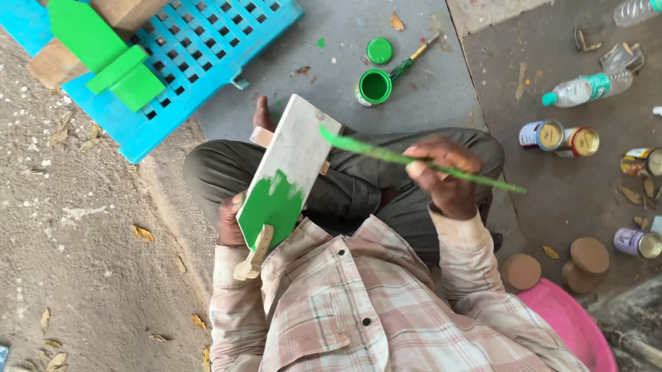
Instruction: The person paints a small wooden house-shaped object green using a paintbrush. They dip the brush into a green paint can and apply the paint to the object's surface, covering it completely.
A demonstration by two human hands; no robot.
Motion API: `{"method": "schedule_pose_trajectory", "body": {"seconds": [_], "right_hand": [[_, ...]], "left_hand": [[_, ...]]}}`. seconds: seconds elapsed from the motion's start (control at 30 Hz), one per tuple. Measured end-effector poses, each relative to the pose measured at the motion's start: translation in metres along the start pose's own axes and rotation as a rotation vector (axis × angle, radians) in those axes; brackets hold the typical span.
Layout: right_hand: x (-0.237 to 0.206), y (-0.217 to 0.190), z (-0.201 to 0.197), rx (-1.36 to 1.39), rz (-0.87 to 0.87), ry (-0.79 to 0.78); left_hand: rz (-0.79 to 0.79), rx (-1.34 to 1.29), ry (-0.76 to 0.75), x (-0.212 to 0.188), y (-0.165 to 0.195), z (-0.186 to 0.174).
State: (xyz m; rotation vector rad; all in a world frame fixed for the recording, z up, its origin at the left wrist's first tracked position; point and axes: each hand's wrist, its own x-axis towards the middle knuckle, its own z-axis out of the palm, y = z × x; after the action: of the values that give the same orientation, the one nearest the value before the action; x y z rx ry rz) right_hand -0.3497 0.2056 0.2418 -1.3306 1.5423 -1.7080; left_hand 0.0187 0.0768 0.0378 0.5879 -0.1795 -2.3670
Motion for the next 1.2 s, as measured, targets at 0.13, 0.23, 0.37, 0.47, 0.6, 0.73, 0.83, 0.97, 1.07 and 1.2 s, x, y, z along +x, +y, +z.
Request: {"method": "schedule_pose_trajectory", "body": {"seconds": [0.13,0.23,0.37,0.47,0.6,0.73,0.83,0.97,1.07,1.2], "right_hand": [[0.016,-0.036,0.014,-0.222,-0.144,-0.119],[0.03,-0.043,0.027,-0.256,-0.195,-0.135],[0.032,-0.047,0.03,-0.197,-0.251,-0.282],[0.029,-0.054,0.023,-0.195,-0.23,-0.258],[0.032,-0.059,0.027,-0.327,-0.3,-0.161],[0.034,-0.061,0.032,-0.272,-0.389,-0.295],[0.031,-0.062,0.028,-0.359,-0.386,-0.25],[0.031,-0.06,0.027,-0.348,-0.39,-0.219],[0.032,-0.061,0.031,-0.392,-0.4,-0.261],[0.033,-0.072,0.032,-0.41,-0.412,-0.192]], "left_hand": [[-0.089,-0.022,-0.012,-0.003,0.004,0.018],[-0.126,0.055,-0.05,-0.01,0.01,0.046],[-0.127,0.099,-0.069,-0.019,0.013,0.081],[-0.148,0.109,-0.141,-0.02,0.018,0.096],[-0.141,0.119,-0.182,-0.021,0.018,0.105],[-0.172,0.115,-0.212,-0.023,0.013,0.1],[-0.151,0.154,-0.193,-0.022,0.014,0.09],[-0.115,0.104,-0.116,-0.021,0.013,0.089],[-0.155,0.077,-0.113,-0.025,0.012,0.1],[-0.171,0.088,-0.156,-0.026,0.015,0.111]]}}
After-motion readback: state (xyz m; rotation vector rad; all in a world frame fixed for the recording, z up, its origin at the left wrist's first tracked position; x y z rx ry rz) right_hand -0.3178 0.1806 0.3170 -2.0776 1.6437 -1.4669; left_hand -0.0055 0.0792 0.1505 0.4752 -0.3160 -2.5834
